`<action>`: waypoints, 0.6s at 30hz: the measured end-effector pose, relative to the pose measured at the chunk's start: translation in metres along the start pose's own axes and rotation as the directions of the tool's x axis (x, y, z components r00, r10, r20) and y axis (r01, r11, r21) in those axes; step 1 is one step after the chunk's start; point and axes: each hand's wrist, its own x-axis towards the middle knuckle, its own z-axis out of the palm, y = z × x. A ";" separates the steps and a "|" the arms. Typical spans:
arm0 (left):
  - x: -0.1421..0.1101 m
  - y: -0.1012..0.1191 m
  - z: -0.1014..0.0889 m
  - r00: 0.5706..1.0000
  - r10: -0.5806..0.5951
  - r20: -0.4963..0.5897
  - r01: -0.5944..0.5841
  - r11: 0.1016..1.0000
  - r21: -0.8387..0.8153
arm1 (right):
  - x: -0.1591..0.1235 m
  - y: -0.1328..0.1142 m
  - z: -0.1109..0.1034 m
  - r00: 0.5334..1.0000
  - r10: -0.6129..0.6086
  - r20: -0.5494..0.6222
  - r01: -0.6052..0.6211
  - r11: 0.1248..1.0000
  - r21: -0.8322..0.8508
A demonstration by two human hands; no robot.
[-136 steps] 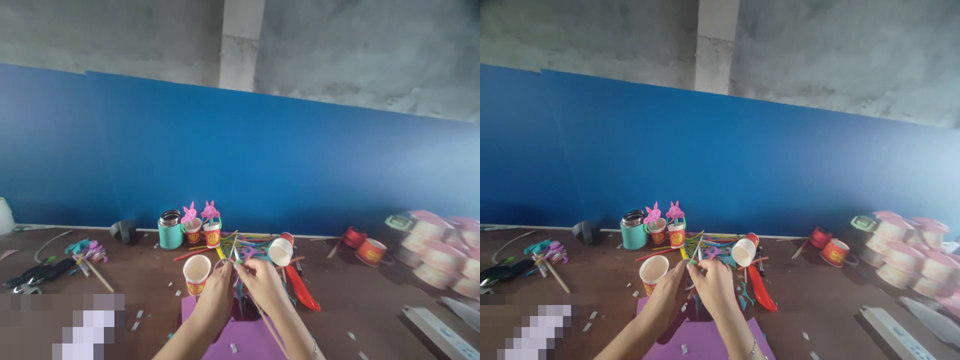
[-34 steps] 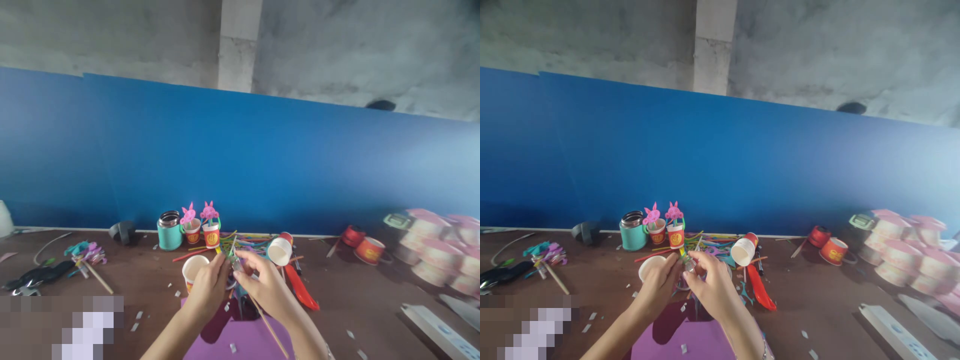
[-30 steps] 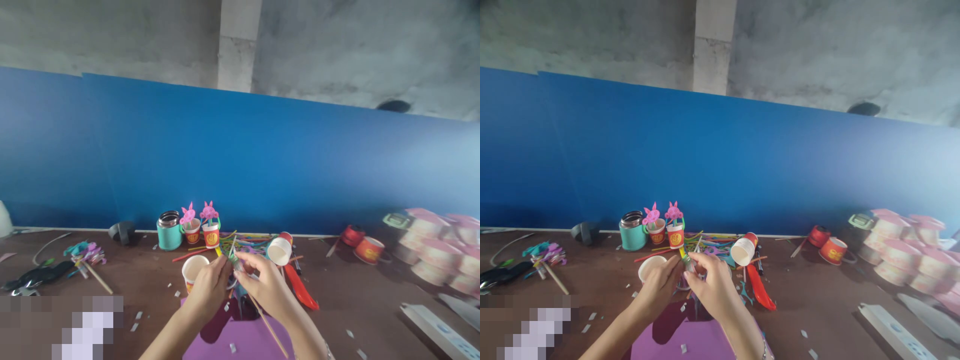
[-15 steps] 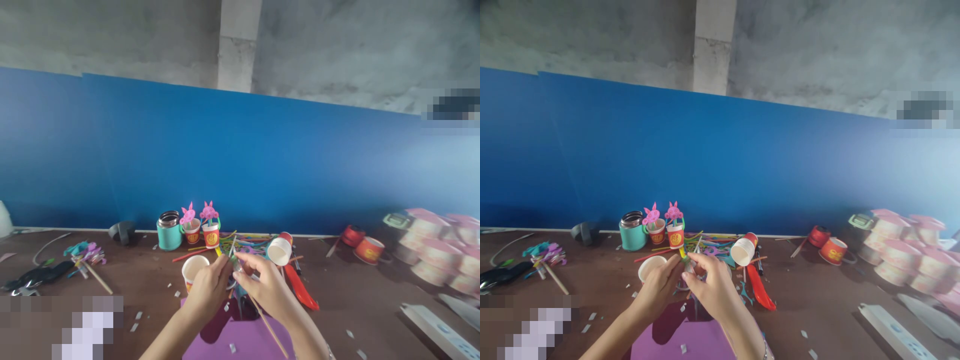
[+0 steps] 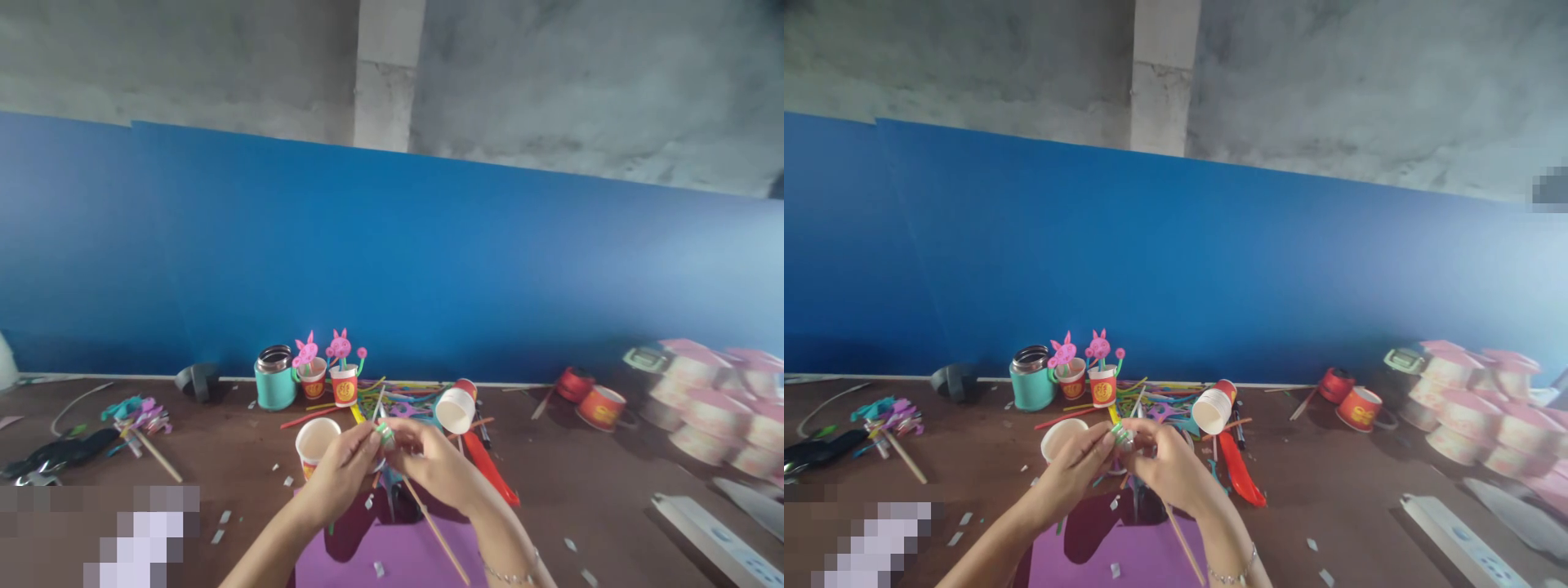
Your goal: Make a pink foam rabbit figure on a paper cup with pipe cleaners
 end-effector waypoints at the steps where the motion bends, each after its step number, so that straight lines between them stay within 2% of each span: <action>1: 0.000 0.000 -0.001 0.999 -0.013 0.033 0.013 1.000 -0.006 | 0.000 0.001 -0.002 0.998 0.023 0.051 -0.027 0.997 0.070; 3: -0.001 -0.002 -0.003 0.997 0.003 0.076 -0.008 0.998 0.063 | 0.000 0.001 -0.005 0.992 0.091 0.086 -0.101 0.987 0.123; 6: -0.001 -0.004 -0.005 0.994 0.044 0.104 -0.067 0.972 0.225 | 0.001 -0.004 -0.006 0.985 0.175 0.001 -0.174 0.978 0.112; 11: -0.002 -0.001 -0.007 0.994 0.015 0.108 -0.059 0.904 0.423 | 0.003 -0.010 0.000 0.978 0.201 -0.051 -0.184 0.955 0.234; 15: -0.002 0.002 -0.007 0.994 -0.017 0.106 -0.032 0.896 0.442 | 0.002 -0.012 0.004 0.983 0.168 -0.080 -0.136 0.942 0.308; 18: -0.003 0.001 -0.006 0.990 -0.030 0.138 -0.033 0.903 0.428 | 0.001 -0.015 0.006 0.983 0.175 -0.057 -0.142 0.921 0.363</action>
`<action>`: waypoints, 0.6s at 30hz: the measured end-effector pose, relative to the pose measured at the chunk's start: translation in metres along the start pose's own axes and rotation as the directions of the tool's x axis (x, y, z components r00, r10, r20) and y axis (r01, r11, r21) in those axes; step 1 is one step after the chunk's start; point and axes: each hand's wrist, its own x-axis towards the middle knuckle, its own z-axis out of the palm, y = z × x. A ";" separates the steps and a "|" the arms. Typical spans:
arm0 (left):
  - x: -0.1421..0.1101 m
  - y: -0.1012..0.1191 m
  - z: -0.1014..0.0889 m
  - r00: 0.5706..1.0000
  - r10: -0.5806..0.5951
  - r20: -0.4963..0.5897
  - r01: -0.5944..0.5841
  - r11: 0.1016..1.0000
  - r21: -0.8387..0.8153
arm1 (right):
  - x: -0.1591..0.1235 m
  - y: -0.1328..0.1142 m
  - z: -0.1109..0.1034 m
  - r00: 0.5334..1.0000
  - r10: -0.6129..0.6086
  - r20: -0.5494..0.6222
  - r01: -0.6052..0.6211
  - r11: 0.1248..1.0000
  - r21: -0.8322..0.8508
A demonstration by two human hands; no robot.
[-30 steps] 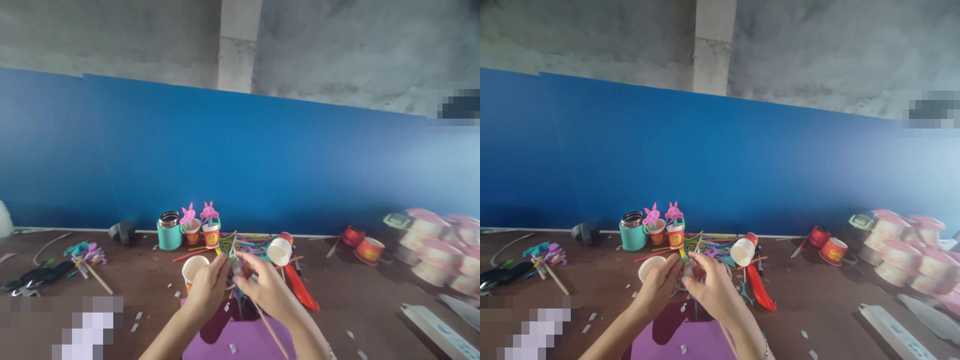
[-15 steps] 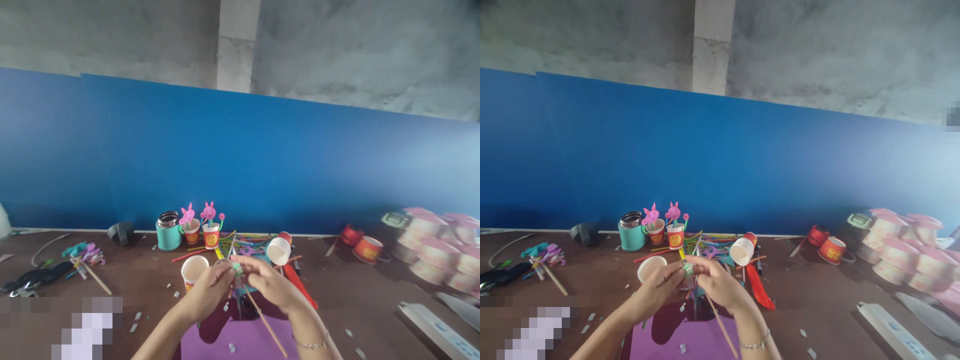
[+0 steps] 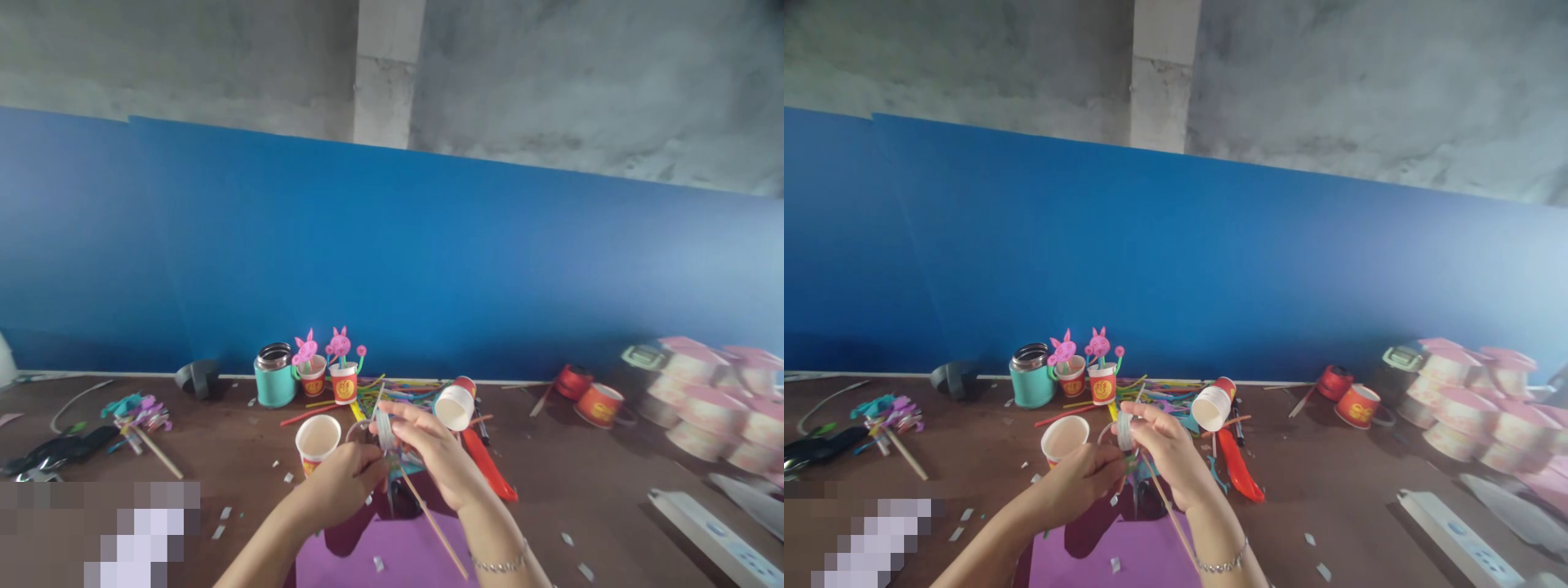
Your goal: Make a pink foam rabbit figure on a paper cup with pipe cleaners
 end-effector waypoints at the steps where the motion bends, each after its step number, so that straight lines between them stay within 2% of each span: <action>1: 0.000 -0.001 0.000 1.000 -0.004 0.011 0.004 1.000 -0.002 | 0.000 -0.001 0.001 1.000 0.004 0.016 -0.004 1.000 0.016; 6: 0.000 -0.007 0.002 0.997 -0.038 0.066 0.039 0.999 -0.016 | -0.003 -0.005 0.004 0.998 -0.026 0.059 0.025 0.999 0.022; 9: 0.001 -0.008 0.001 0.996 -0.069 0.058 0.069 0.998 -0.002 | -0.004 -0.005 0.007 0.994 -0.066 0.084 0.063 0.997 0.033; 13: 0.004 -0.007 0.000 0.998 -0.043 -0.045 0.042 0.999 -0.012 | -0.006 -0.004 0.010 0.989 -0.081 0.123 0.079 0.997 0.018; 18: 0.009 -0.013 -0.006 0.980 -0.006 -0.198 -0.005 0.999 -0.053 | -0.010 -0.006 0.014 0.982 -0.136 0.131 0.153 0.979 -0.138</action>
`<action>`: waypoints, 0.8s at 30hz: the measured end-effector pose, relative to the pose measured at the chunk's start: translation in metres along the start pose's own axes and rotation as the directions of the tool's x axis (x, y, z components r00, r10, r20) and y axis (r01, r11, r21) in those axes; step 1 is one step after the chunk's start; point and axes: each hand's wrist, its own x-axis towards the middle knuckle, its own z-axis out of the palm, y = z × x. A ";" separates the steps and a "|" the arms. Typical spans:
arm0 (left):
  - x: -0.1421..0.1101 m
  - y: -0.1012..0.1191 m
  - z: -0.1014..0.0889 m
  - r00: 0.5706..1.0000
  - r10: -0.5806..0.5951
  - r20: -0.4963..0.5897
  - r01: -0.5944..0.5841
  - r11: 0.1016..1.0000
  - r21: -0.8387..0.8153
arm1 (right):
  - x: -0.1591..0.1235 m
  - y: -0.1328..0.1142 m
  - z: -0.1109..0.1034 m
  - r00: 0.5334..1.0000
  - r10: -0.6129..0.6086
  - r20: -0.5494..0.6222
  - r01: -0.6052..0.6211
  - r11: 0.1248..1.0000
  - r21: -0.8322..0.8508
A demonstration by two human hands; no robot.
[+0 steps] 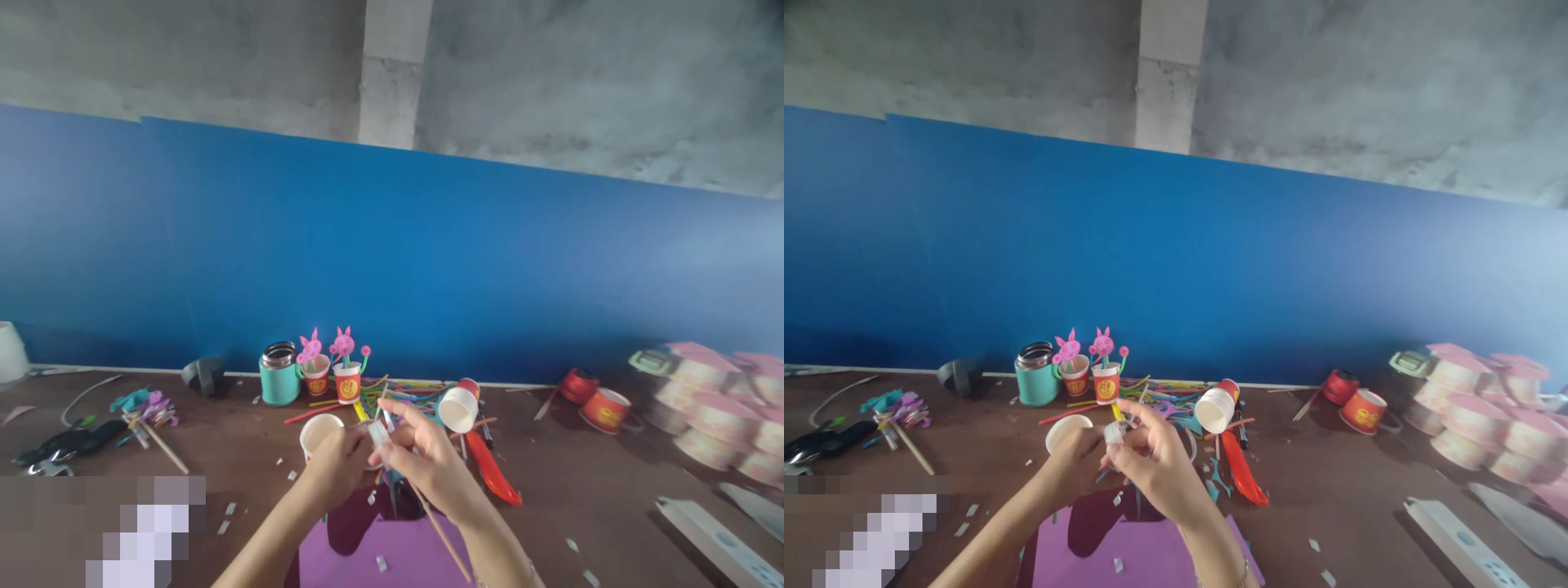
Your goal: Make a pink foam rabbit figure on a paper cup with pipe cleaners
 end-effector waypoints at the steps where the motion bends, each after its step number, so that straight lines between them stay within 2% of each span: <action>1: 0.001 -0.001 -0.001 1.000 0.005 -0.030 -0.005 1.000 0.018 | -0.001 -0.001 0.000 1.000 -0.006 0.001 0.006 0.999 -0.038; 5: 0.002 -0.003 -0.001 0.995 -0.012 -0.101 0.018 0.998 0.059 | -0.002 -0.005 -0.001 0.999 0.008 -0.032 -0.013 0.990 -0.140; 10: -0.001 0.001 0.000 0.998 0.003 -0.068 -0.005 1.000 -0.016 | -0.004 -0.009 -0.007 0.999 0.034 -0.020 -0.037 0.988 -0.148; 16: -0.001 0.010 -0.001 0.997 -0.011 -0.074 0.006 0.998 -0.066 | -0.007 -0.010 -0.011 0.998 0.040 -0.044 -0.050 0.968 -0.248; 24: -0.004 0.017 0.000 0.993 -0.082 -0.088 0.057 0.964 -0.260 | -0.005 -0.004 -0.014 1.000 -0.009 -0.019 0.004 0.969 -0.248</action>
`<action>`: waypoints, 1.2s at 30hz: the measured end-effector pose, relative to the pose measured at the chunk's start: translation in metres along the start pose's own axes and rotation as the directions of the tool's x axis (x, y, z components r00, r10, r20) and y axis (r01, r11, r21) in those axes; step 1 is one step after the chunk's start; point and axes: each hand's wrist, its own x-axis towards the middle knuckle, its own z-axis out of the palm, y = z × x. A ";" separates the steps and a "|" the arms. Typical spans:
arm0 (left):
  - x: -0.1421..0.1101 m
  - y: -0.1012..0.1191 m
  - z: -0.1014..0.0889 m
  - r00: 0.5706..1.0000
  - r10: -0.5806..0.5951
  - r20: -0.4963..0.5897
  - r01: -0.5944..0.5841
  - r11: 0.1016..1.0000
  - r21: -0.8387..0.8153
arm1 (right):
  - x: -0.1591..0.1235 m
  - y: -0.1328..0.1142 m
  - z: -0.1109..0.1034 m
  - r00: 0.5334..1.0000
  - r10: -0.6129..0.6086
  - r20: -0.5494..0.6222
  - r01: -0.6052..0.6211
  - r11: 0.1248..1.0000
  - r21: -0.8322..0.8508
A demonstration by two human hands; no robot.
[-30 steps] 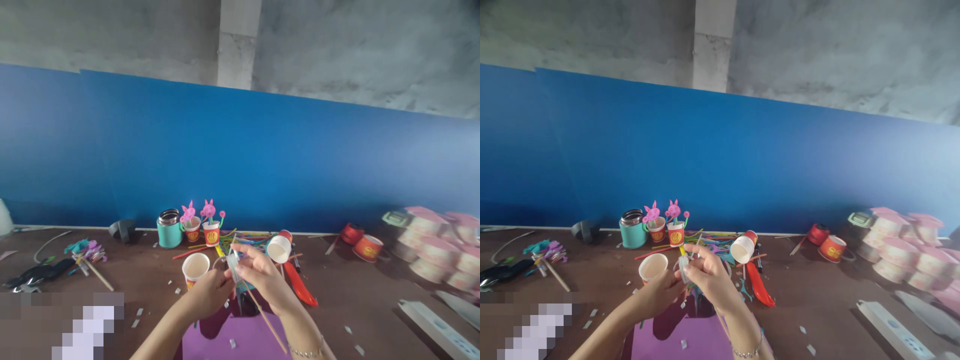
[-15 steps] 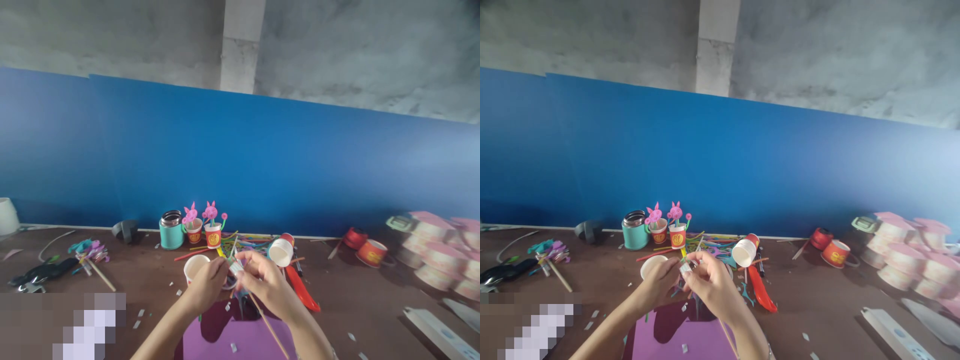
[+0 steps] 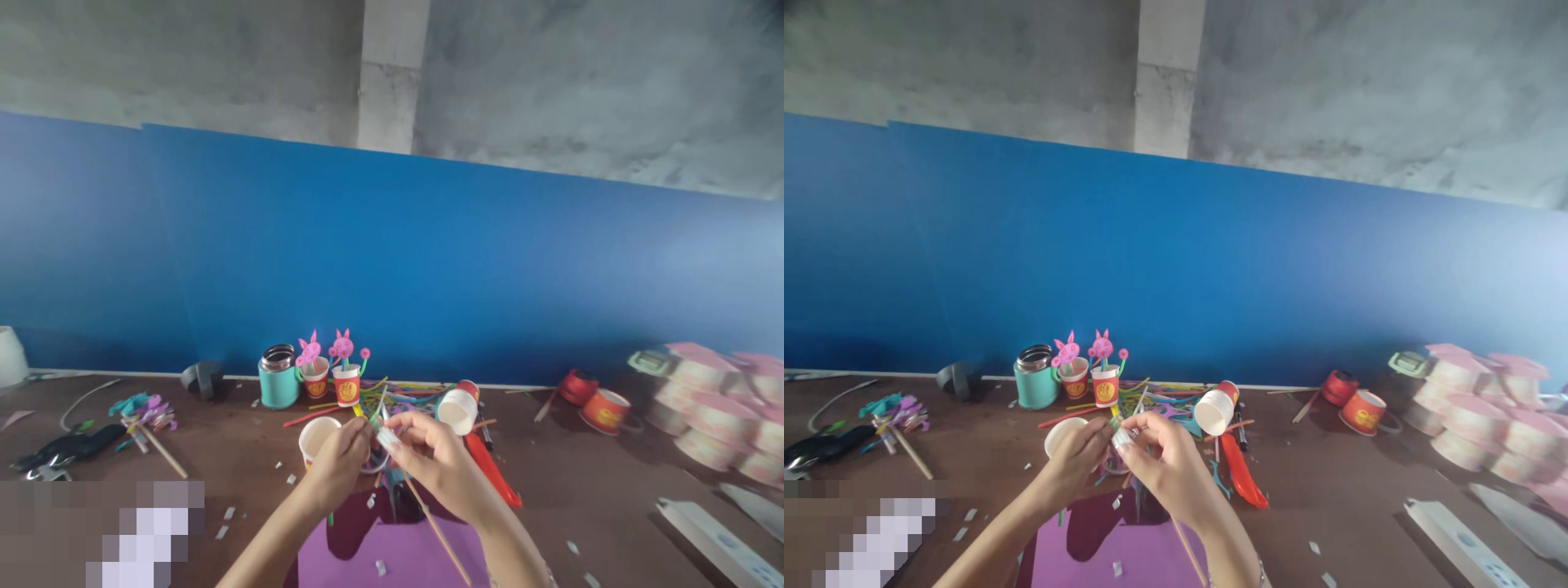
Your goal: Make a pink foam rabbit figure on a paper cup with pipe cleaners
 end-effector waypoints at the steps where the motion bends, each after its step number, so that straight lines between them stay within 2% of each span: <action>1: -0.001 0.000 0.000 1.000 -0.004 0.001 0.004 0.999 -0.034 | 0.000 0.001 0.000 1.000 -0.010 0.002 0.010 1.000 0.006; 6: -0.002 -0.001 0.000 0.997 -0.072 0.026 0.076 0.983 -0.168 | 0.002 0.003 -0.001 1.000 -0.024 0.011 0.024 1.000 0.009; 12: 0.005 -0.011 0.001 0.998 0.023 -0.054 -0.024 1.000 -0.013 | 0.000 0.001 -0.002 1.000 -0.021 0.016 0.021 1.000 -0.006; 15: 0.005 -0.013 0.000 0.998 0.032 -0.045 -0.033 0.999 -0.008 | -0.001 0.005 -0.003 1.000 0.013 0.022 -0.013 1.000 -0.015; 18: 0.003 -0.007 -0.001 0.998 0.022 -0.062 -0.022 1.000 -0.009 | 0.001 0.012 -0.005 0.999 0.023 -0.025 -0.024 0.998 -0.064; 21: 0.000 0.002 -0.001 0.999 -0.044 0.018 0.045 0.995 -0.093 | 0.005 0.020 -0.004 1.000 0.007 -0.021 -0.009 0.998 -0.058; 24: -0.002 0.007 0.000 0.976 -0.132 0.172 0.160 0.974 -0.158 | 0.010 0.028 -0.001 1.000 0.028 0.000 -0.028 1.000 0.004; 27: -0.003 0.007 0.000 0.951 -0.159 0.265 0.207 0.964 -0.165 | 0.013 0.031 0.000 0.995 0.079 0.057 -0.084 0.991 0.108; 33: -0.003 0.009 -0.001 0.963 -0.102 0.250 0.127 0.988 -0.085 | 0.010 0.025 -0.002 0.958 0.157 0.241 -0.246 0.880 0.406; 36: -0.002 0.006 -0.002 0.966 -0.058 0.252 0.071 0.997 -0.041 | 0.010 0.025 -0.002 0.951 0.184 0.247 -0.291 0.797 0.529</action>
